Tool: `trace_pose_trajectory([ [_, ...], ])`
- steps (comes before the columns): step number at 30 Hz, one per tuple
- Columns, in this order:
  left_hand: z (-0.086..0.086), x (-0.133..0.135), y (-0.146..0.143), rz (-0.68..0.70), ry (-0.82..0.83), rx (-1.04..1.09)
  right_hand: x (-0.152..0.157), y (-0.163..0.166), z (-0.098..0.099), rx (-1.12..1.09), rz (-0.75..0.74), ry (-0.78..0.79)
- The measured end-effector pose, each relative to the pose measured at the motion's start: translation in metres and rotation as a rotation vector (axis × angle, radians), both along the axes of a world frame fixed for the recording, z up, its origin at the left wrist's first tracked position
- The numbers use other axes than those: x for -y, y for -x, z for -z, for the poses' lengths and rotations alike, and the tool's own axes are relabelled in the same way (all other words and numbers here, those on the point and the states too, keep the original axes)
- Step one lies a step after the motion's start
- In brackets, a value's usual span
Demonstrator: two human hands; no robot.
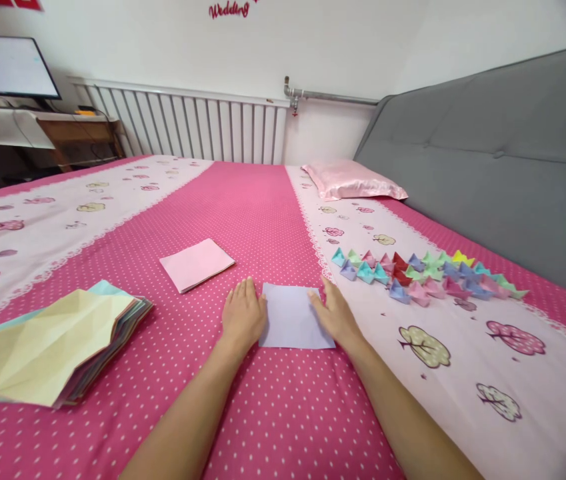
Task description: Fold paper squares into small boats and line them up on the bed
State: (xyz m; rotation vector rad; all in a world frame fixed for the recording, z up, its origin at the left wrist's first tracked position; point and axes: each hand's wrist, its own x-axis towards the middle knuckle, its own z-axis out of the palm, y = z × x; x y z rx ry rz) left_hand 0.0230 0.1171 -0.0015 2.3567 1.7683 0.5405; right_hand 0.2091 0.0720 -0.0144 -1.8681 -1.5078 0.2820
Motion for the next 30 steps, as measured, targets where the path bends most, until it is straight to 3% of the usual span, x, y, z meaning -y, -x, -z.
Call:
trace_pose_trajectory([
  [4, -0.014, -0.005, 0.006, -0.03, 0.037, 0.269, 0.004, -0.026, -0.009, -0.13, 0.091, 0.103],
  [9, -0.018, -0.004, 0.006, 0.033, 0.237, 0.427, 0.014, -0.036, -0.014, -0.264, -0.068, 0.314],
  [14, -0.016, 0.001, 0.004, 0.076, 0.37, 0.579, 0.022, -0.029, -0.026, -0.432, -0.251, 0.378],
  [17, -0.02, 0.003, 0.002, 0.127, 0.509, 0.74, 0.021, -0.026, -0.028, -0.553, -0.299, 0.337],
  [20, -0.027, 0.005, 0.005, 0.209, 0.627, 0.774, 0.014, -0.028, -0.023, -0.562, -0.227, 0.229],
  [23, -0.038, 0.008, 0.013, 0.406, 0.773, 0.679, 0.007, -0.031, -0.017, -0.382, -0.101, 0.088],
  [27, -0.057, 0.014, 0.026, 0.801, 1.168, 0.557, 0.002, -0.033, -0.014, -0.197, -0.081, -0.046],
  [30, -0.064, 0.013, 0.033, 0.837, 1.2, 0.539, 0.001, -0.029, -0.015, -0.146, -0.16, -0.125],
])
